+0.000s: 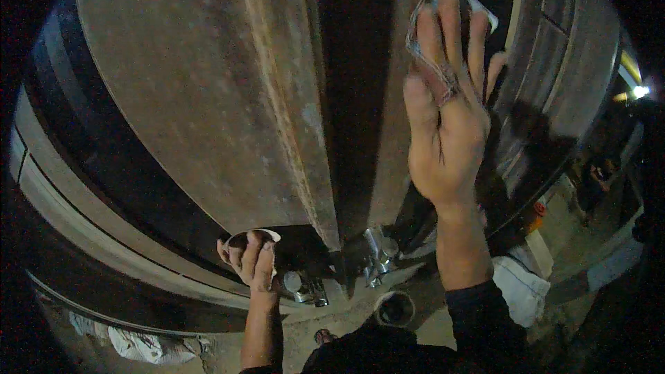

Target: The person sands the surface of several wooden planks using sandpaper held in both hands. They move the sandpaper back and forth along the grain of the wood, covering different sections of the planks.

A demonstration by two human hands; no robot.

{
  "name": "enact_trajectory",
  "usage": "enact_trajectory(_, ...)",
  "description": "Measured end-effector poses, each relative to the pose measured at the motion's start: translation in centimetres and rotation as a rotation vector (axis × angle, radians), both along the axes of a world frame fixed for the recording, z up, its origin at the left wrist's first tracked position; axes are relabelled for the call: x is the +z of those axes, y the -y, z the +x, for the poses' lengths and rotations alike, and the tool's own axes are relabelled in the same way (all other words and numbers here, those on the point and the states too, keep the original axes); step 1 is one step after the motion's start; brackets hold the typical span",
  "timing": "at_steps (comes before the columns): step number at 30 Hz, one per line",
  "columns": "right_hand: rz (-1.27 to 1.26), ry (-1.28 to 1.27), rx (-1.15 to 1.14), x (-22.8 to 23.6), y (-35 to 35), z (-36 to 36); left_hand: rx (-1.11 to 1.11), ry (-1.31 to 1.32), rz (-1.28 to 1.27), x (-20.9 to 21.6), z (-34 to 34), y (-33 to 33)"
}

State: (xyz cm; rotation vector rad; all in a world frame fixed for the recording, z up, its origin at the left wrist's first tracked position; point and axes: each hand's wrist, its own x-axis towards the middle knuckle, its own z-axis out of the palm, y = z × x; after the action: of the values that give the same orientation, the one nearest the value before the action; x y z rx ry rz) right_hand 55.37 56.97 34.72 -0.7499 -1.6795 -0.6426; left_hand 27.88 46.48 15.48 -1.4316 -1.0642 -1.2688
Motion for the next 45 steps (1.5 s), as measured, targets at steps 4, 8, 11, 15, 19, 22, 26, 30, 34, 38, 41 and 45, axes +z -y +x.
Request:
enact_trajectory(4, -0.248, 0.067, -0.1, -0.7, 5.2, -2.5, -0.121, -0.001, -0.103, -0.3, 0.0, 0.4)
enact_trajectory(8, -0.483, 0.084, -0.085, -3.6, 9.3, -5.4, -0.075, -0.043, -0.084, 0.1, 0.1, 0.1)
enact_trajectory(11, -0.433, -0.07, -0.018, -3.8, 7.6, -6.0, -0.032, -0.097, -0.115, 0.5, 0.3, -0.6)
enact_trajectory(15, -0.335, -0.224, 0.159, -5.2, 6.4, -6.7, -0.056, -0.125, 0.022, 0.8, 0.6, -1.0)
enact_trajectory(19, -0.305, -0.355, 0.358, -8.3, 9.5, -10.0, -0.074, -0.076, -0.024, 0.3, 0.9, -0.6)
enact_trajectory(22, -0.231, -0.451, 0.385, -7.9, 9.3, -11.0, -0.097, -0.059, -0.025, -0.3, 0.7, 0.0)
enact_trajectory(26, -0.203, -0.422, 0.427, -6.1, 8.0, -10.4, -0.051, -0.1, -0.086, -0.3, 0.3, 0.5)
enact_trajectory(30, -0.413, -0.303, 0.311, -8.9, 10.9, -10.4, -0.025, -0.154, -0.06, 0.3, 0.1, 0.9)
enact_trajectory(34, -0.391, -0.17, 0.047, -11.8, 12.4, -10.9, -0.069, -0.113, -0.1, 0.4, 0.3, 1.3)
enact_trajectory(38, -0.387, -0.25, 0.043, -10.3, 11.6, -10.0, -0.117, -0.067, -0.128, -0.2, 0.0, 0.8)
enact_trajectory(41, -0.361, -0.245, 0.055, -9.1, 12.1, -8.9, -0.081, -0.118, -0.072, -0.4, -0.5, 0.2)
enact_trajectory(45, -0.387, -0.119, 0.09, -10.6, 13.8, -8.0, -0.029, -0.155, -0.12, 0.6, -0.3, 1.2)
